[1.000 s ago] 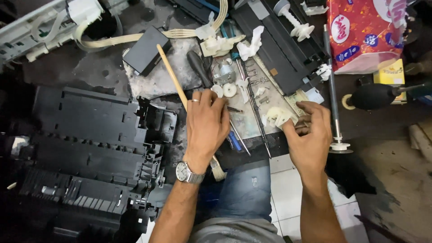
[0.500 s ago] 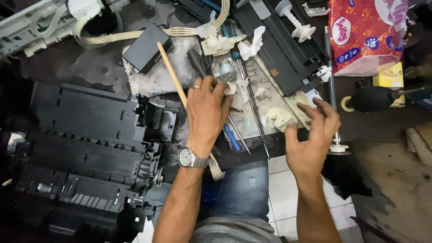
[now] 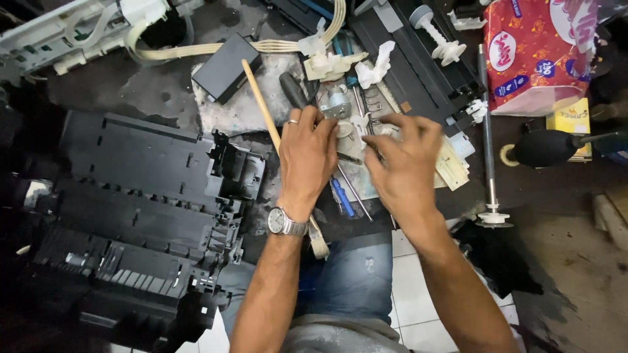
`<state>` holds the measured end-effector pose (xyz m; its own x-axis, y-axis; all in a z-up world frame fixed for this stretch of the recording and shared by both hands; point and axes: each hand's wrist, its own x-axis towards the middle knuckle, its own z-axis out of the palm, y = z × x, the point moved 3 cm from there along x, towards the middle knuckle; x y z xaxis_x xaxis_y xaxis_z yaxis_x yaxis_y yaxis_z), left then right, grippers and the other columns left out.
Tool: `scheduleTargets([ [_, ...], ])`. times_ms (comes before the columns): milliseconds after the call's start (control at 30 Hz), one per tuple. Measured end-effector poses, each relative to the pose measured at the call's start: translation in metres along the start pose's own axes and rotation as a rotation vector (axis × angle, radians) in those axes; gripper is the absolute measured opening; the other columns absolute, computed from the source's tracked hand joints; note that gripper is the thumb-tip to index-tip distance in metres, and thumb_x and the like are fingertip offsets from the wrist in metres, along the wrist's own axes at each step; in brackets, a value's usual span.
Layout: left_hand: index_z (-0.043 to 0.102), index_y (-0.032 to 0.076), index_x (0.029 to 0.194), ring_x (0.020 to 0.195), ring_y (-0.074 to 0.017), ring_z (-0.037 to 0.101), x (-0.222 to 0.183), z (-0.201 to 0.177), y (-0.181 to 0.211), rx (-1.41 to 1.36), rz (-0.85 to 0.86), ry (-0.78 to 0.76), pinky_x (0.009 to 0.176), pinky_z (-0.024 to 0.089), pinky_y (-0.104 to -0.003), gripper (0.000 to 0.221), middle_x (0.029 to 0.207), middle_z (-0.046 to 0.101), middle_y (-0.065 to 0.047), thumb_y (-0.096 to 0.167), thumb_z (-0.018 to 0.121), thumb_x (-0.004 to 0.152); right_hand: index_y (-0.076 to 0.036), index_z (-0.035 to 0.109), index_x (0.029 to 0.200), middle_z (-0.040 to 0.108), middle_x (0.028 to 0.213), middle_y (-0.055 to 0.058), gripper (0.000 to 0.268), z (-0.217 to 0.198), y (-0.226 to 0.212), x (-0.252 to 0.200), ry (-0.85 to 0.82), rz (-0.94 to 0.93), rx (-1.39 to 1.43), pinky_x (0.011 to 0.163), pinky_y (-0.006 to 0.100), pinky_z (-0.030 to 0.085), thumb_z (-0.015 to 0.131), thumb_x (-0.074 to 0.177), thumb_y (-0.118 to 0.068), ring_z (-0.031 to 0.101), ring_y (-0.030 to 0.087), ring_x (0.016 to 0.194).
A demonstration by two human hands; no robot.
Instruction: Disassembling, cleaning, and reassembling the internal components of an inkjet printer.
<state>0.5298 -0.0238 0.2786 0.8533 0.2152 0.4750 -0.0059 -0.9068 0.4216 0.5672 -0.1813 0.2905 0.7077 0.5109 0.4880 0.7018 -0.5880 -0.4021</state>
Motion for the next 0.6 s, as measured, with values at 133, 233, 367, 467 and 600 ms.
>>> scheduleTargets([
  [133,0.073,0.007,0.091,0.08,-0.0236,0.052,-0.001,-0.004,0.002,-0.014,-0.012,0.025,0.067,0.041,-0.036,0.01,0.085,0.048,-0.002,0.011,0.066,0.097,-0.016,0.079,0.09,0.057,0.109,0.004,0.008,0.024,0.003,0.009,-0.132,0.058,-0.138,0.078,0.047,0.042,0.08,0.085,-0.022,0.046,0.034,0.107],
  [233,0.072,0.007,0.09,0.082,-0.0245,0.053,-0.001,-0.009,-0.001,-0.063,-0.065,0.052,0.069,0.044,-0.035,0.012,0.085,0.05,-0.003,0.012,0.065,0.098,-0.014,0.08,0.092,0.054,0.104,0.005,0.013,0.029,0.001,0.014,-0.137,0.069,-0.175,0.072,0.047,0.04,0.08,0.085,-0.024,0.046,0.035,0.101],
  [367,0.073,0.007,0.089,0.084,-0.0238,0.054,-0.005,-0.005,-0.002,-0.084,-0.088,0.027,0.071,0.045,-0.036,0.011,0.085,0.051,-0.003,0.014,0.068,0.097,-0.018,0.082,0.093,0.053,0.105,0.002,0.009,0.034,0.004,0.014,-0.185,0.077,-0.231,0.075,0.043,0.038,0.076,0.09,-0.024,0.046,0.031,0.104],
  [467,0.073,0.008,0.088,0.083,-0.0227,0.053,-0.008,-0.004,0.0,-0.065,-0.068,0.023,0.07,0.044,-0.035,0.008,0.084,0.05,-0.003,0.013,0.071,0.094,-0.021,0.081,0.093,0.052,0.106,0.0,0.01,0.036,0.005,0.013,-0.191,0.055,-0.26,0.076,0.042,0.037,0.074,0.091,-0.027,0.046,0.03,0.104],
  [600,0.071,0.008,0.086,0.08,-0.0237,0.052,-0.012,-0.004,0.004,-0.047,-0.051,0.033,0.069,0.042,-0.037,0.005,0.083,0.049,-0.003,0.01,0.073,0.09,-0.022,0.081,0.09,0.054,0.105,-0.001,0.011,0.039,0.005,0.013,-0.18,0.042,-0.301,0.077,0.041,0.036,0.074,0.092,-0.029,0.048,0.028,0.102],
])
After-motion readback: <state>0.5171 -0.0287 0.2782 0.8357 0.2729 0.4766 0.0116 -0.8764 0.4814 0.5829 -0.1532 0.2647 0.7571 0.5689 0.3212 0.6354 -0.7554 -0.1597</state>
